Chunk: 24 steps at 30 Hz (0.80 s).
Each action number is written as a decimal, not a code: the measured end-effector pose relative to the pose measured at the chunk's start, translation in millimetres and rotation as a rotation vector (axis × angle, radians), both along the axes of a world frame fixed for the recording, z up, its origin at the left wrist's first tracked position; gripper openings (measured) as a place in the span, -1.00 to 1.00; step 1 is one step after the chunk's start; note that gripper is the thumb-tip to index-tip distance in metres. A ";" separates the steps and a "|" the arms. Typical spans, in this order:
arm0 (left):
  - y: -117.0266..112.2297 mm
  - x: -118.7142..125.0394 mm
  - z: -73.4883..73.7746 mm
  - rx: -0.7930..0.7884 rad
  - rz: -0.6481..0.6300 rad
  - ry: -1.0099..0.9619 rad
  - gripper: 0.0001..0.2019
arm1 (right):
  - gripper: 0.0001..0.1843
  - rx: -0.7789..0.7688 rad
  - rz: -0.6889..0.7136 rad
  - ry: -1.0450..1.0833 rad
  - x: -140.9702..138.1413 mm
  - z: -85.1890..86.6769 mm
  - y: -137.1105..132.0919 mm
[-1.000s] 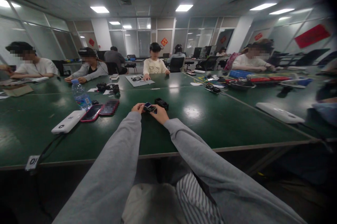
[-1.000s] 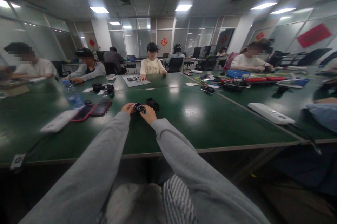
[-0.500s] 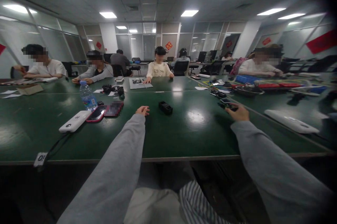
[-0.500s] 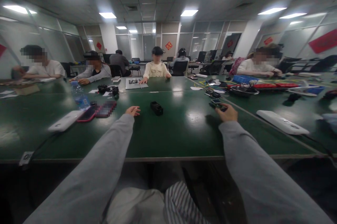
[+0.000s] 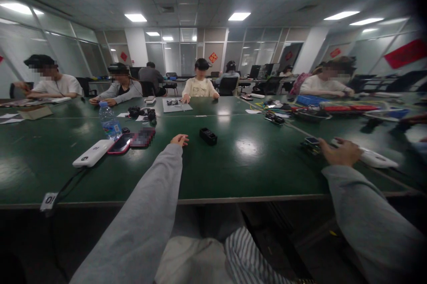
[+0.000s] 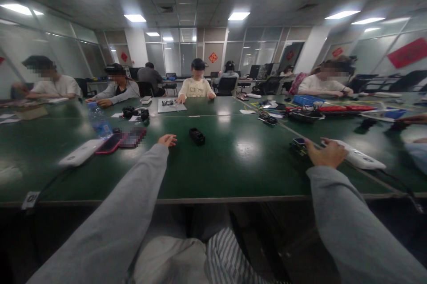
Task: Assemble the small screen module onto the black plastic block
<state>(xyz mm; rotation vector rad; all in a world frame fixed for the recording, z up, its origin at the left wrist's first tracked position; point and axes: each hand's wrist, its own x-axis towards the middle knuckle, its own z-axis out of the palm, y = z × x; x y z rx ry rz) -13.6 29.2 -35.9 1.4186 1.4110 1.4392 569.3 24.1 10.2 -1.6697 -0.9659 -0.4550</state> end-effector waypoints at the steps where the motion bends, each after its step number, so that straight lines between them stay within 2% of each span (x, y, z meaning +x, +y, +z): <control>1: -0.2 0.0 0.2 -0.002 0.002 0.004 -0.74 | -0.73 0.026 -0.024 0.000 -3.6 4.7 7.2; 4: -1.8 0.5 1.8 -0.009 0.006 0.011 -0.73 | -0.73 0.090 -0.005 -0.042 -34.3 19.7 32.8; 6: -3.6 1.0 3.4 -0.014 0.005 0.012 -0.73 | -0.72 0.108 0.111 -0.109 -79.3 27.0 46.1; 8: -5.6 1.3 5.1 -0.014 0.002 0.011 -0.72 | -0.71 0.110 0.280 -0.153 -140.7 29.0 52.3; 12: -8.8 1.5 7.7 -0.016 -0.002 0.012 -0.71 | -0.62 0.010 0.719 -0.203 -268.3 13.1 46.3; 15: -10.6 2.0 8.9 -0.015 0.001 0.017 -0.71 | -0.55 -0.080 0.924 -0.226 -330.3 -9.8 36.1; 17: -11.4 2.1 9.2 -0.005 -0.001 0.027 -0.71 | -0.51 -0.138 1.008 -0.298 -349.7 -23.6 30.0; 19: -11.6 1.8 8.8 -0.001 -0.001 0.044 -0.71 | -0.49 -0.185 1.076 -0.367 -355.9 -32.2 24.5; 24: -9.9 -0.8 5.6 -0.011 0.017 0.087 -0.74 | -0.48 -0.217 1.235 -0.425 -355.2 -31.3 9.2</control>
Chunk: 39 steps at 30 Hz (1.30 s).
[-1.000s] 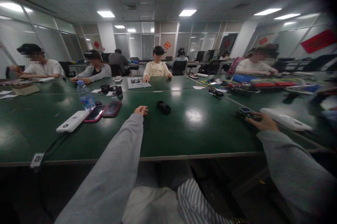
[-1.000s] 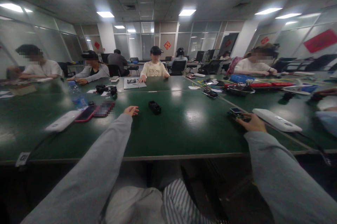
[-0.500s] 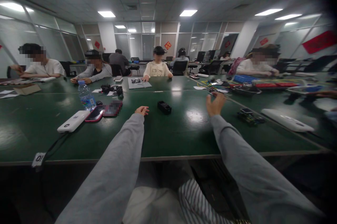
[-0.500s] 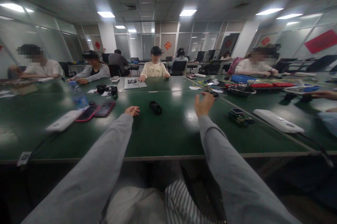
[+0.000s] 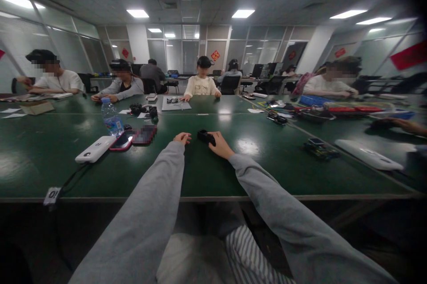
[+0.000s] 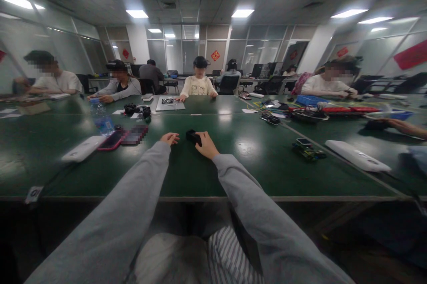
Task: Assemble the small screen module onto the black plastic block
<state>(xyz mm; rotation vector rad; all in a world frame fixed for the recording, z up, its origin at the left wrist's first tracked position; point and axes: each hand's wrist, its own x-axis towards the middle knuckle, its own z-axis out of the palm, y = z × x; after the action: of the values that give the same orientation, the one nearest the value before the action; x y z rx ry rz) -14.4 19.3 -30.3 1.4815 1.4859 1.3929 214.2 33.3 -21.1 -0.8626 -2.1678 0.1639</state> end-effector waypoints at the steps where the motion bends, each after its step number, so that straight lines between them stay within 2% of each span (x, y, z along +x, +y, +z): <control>1: 0.3 -0.4 -0.6 0.004 0.009 0.010 -0.74 | -0.47 -0.010 0.051 -0.010 -1.2 1.6 -3.4; 3: 0.2 -0.5 -1.0 0.020 0.037 0.035 -0.73 | -0.46 -0.038 0.132 -0.017 -5.1 4.3 -10.1; 7: -2.4 1.7 1.9 0.050 0.040 0.057 -0.75 | -0.47 -0.061 0.186 -0.007 -11.2 10.4 -22.6; 12: 0.6 1.9 6.3 -0.013 0.060 -0.019 -0.80 | -0.27 0.096 0.212 -0.104 -10.6 30.9 -42.7; 15: 7.3 1.0 5.0 -0.095 0.094 -0.055 -0.73 | -0.30 0.087 0.254 -0.113 -11.6 42.9 -53.0; 17: 10.6 1.1 2.8 -0.122 0.090 -0.083 -0.63 | -0.40 -0.064 0.265 0.033 -12.5 45.9 -56.0; 21: 11.5 1.7 -1.8 -0.071 0.012 -0.094 -0.53 | -0.64 -0.580 0.272 0.534 -9.9 40.7 -55.8; 25: 12.4 1.1 -4.4 -0.063 -0.002 -0.074 -0.54 | -0.63 -1.130 0.426 0.836 -0.3 34.3 -60.6; 26: 13.3 0.9 -4.6 -0.066 -0.002 -0.076 -0.55 | -0.64 -1.237 0.462 0.890 2.2 34.3 -63.4; 28: 15.2 0.7 -4.4 -0.083 -0.005 -0.084 -0.56 | -0.67 -1.318 0.500 0.908 7.7 36.2 -69.4; 31: 16.2 0.6 -3.5 -0.107 -0.021 -0.090 -0.57 | -0.70 -1.300 0.446 0.836 23.1 41.4 -73.7; 33: 15.2 0.4 -2.8 -0.107 -0.023 -0.087 -0.57 | -0.71 -1.267 0.317 0.748 44.6 46.1 -69.9; 35: 13.5 -0.2 -2.0 -0.095 -0.009 -0.081 -0.57 | -0.69 -1.160 0.122 0.636 78.9 52.7 -59.7; 37: 11.8 -1.1 -1.1 -0.092 -0.006 -0.073 -0.58 | -0.64 -0.880 -0.142 0.520 126.3 61.5 -45.2; 39: 10.6 -2.1 -0.1 -0.098 -0.012 -0.060 -0.59 | -0.59 -0.386 -0.484 0.357 183.9 70.3 -30.0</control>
<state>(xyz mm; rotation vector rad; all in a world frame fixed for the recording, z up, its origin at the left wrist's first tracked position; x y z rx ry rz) -16.5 29.9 -30.4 1.3743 1.4841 1.3266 398.1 3.3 49.3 -1.4299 -1.5671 0.4632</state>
